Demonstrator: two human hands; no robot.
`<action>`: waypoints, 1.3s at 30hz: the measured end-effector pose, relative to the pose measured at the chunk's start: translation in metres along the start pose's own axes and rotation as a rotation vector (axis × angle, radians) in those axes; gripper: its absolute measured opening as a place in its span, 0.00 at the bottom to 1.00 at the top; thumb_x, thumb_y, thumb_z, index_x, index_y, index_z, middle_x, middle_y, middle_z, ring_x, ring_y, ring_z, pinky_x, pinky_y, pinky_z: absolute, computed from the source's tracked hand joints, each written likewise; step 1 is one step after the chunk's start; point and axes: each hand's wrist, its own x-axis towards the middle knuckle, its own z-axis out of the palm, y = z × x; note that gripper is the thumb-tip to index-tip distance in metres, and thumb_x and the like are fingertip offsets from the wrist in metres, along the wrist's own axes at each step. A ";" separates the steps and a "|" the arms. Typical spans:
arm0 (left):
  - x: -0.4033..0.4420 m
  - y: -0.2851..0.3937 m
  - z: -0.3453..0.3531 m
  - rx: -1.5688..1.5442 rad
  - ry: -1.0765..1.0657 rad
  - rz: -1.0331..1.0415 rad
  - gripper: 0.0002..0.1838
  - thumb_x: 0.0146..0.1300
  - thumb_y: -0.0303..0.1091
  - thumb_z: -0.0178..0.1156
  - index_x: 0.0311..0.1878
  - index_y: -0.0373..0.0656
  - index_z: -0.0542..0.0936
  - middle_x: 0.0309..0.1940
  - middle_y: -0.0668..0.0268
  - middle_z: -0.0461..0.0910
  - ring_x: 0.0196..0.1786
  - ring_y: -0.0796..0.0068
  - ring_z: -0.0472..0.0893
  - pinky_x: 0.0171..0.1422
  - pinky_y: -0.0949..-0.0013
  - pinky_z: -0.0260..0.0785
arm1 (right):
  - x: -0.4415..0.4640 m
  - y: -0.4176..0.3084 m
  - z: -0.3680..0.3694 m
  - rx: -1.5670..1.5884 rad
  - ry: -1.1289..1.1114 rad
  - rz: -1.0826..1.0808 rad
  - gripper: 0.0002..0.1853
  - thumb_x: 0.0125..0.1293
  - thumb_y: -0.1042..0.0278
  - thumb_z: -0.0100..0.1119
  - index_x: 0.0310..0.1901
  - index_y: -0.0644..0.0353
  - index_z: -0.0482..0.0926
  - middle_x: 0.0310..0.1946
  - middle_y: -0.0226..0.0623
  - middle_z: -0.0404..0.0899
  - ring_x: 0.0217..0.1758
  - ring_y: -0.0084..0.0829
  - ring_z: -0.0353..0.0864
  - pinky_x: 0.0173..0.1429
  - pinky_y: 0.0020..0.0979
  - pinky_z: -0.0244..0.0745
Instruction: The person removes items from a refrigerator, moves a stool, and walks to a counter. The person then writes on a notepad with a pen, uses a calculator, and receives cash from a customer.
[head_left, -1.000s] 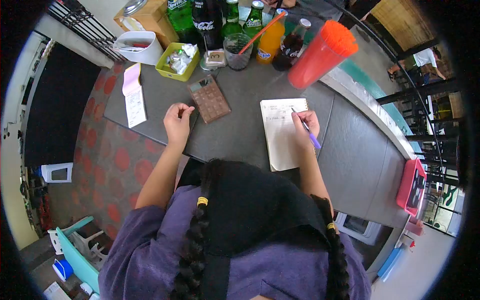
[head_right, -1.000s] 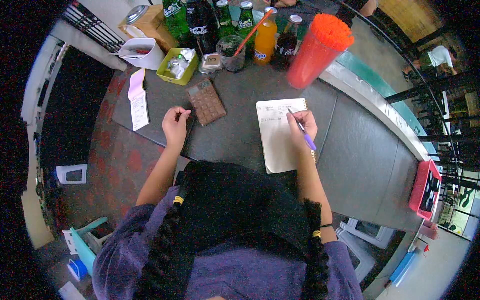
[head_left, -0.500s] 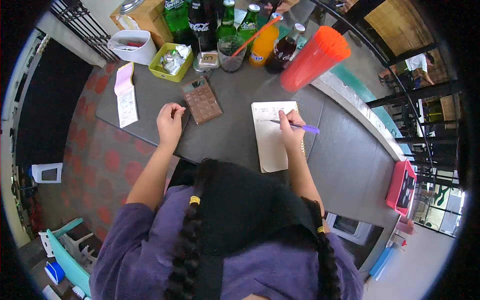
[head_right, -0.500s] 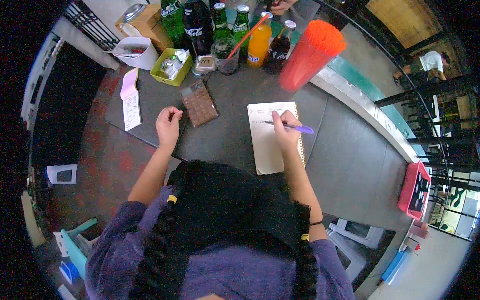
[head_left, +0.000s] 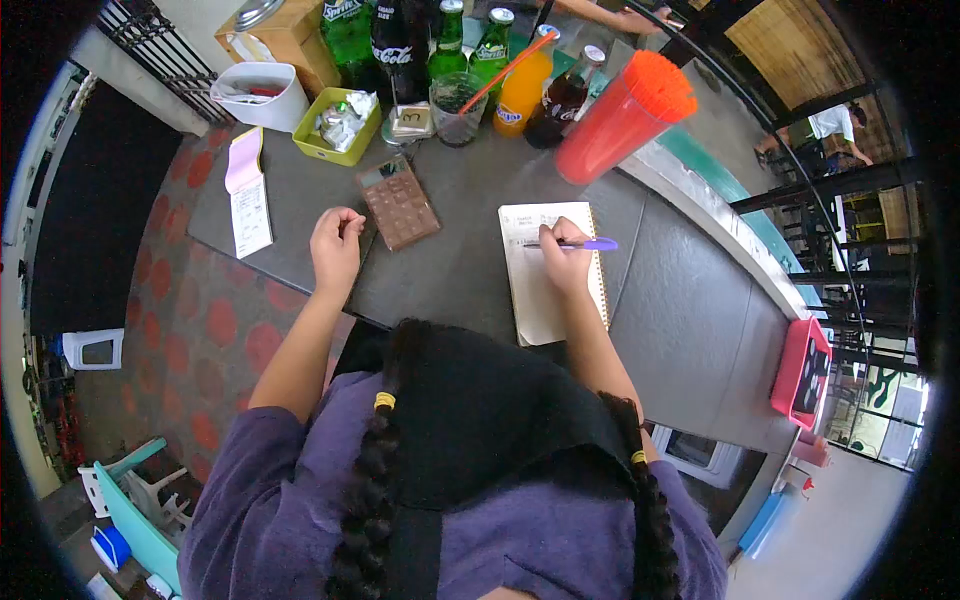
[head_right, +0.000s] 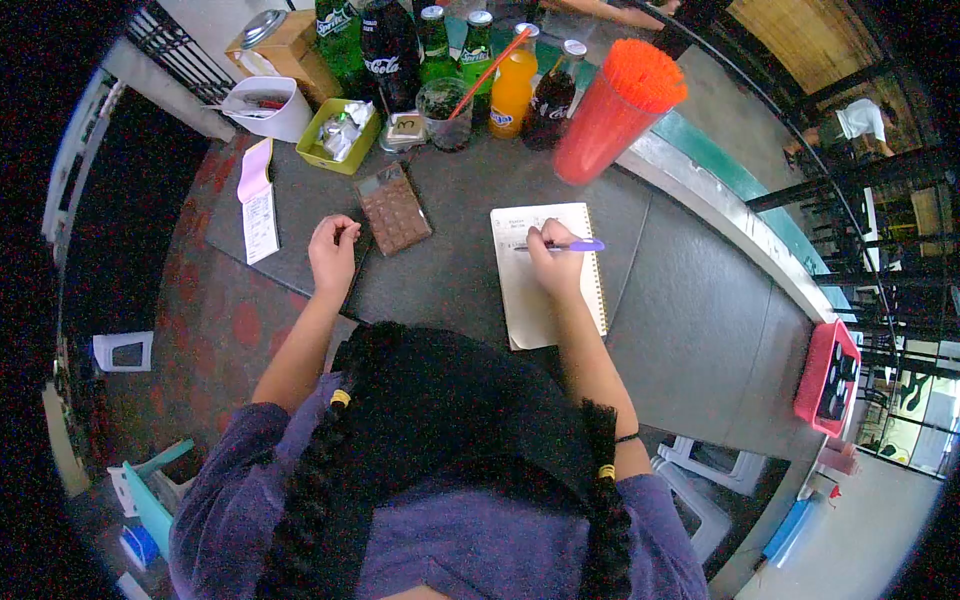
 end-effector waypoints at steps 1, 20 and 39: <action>0.000 0.004 -0.001 0.007 -0.001 -0.002 0.04 0.59 0.21 0.61 0.32 0.34 0.75 0.28 0.60 0.76 0.31 0.70 0.78 0.38 0.69 0.70 | 0.000 -0.001 0.001 -0.009 0.002 -0.007 0.18 0.58 0.77 0.61 0.17 0.58 0.62 0.15 0.25 0.60 0.22 0.18 0.58 0.28 0.27 0.55; 0.000 0.001 0.000 0.017 -0.023 -0.011 0.02 0.64 0.21 0.57 0.36 0.34 0.74 0.32 0.60 0.76 0.30 0.71 0.79 0.38 0.69 0.72 | 0.000 0.002 -0.002 -0.058 0.018 -0.017 0.16 0.56 0.78 0.59 0.17 0.59 0.61 0.14 0.26 0.60 0.21 0.19 0.59 0.28 0.28 0.56; 0.001 -0.001 -0.003 -0.027 -0.077 0.018 0.15 0.74 0.32 0.47 0.32 0.34 0.76 0.28 0.61 0.75 0.29 0.73 0.77 0.37 0.70 0.70 | 0.001 0.001 -0.003 -0.025 0.024 -0.006 0.17 0.58 0.80 0.57 0.18 0.57 0.61 0.15 0.22 0.60 0.22 0.15 0.58 0.27 0.25 0.54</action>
